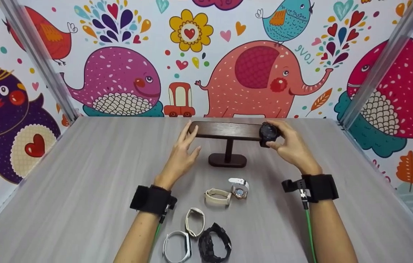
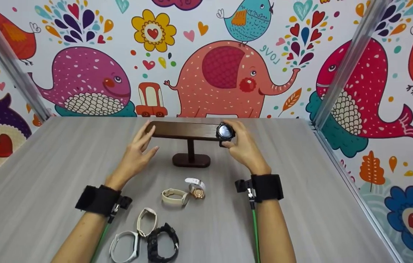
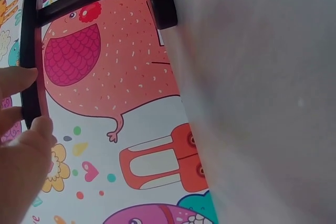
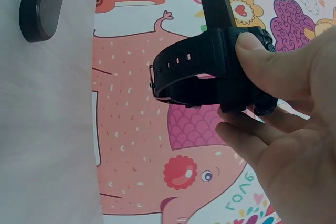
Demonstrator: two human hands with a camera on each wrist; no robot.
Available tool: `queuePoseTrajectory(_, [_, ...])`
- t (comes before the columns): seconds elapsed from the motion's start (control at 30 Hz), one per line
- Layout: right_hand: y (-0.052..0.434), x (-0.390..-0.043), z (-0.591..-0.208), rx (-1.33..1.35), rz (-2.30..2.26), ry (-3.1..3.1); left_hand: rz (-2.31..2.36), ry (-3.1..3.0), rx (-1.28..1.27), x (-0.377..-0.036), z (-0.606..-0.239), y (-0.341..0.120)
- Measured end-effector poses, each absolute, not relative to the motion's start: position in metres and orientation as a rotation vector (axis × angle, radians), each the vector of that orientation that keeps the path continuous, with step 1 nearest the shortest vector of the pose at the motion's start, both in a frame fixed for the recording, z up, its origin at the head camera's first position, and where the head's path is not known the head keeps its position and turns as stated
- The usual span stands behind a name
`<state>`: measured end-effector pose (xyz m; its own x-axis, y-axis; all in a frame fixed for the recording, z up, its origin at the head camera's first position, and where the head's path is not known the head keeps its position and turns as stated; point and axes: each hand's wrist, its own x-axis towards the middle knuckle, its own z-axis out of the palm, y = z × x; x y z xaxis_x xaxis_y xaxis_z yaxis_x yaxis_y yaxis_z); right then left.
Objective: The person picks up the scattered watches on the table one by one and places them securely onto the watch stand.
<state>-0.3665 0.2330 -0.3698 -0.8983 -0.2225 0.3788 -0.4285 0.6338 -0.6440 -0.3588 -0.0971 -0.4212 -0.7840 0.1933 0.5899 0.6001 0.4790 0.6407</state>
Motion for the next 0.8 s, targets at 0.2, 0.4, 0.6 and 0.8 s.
queuePoseTrajectory(0.2, [0.225, -0.368, -0.371, 0.532, 1.08, -2.617, -1.211, -2.305, -0.682, -0.359, -0.424, -0.099])
queuePoseTrajectory(0.4, [0.208, -0.375, -0.365, 0.596, 1.076, -2.606, -1.199, -2.295, -0.694, -0.361, -0.423, -0.101])
queuePoseTrajectory(0.6, [0.197, -0.378, -0.359, 0.654, 1.002, -2.605, -1.222, -2.281, -0.727, -0.362, -0.422, -0.1])
queuePoseTrajectory(0.8, [0.189, -0.38, -0.36, 0.696, 0.997, -2.588, -1.214, -2.276, -0.728, -0.361, -0.423, -0.101])
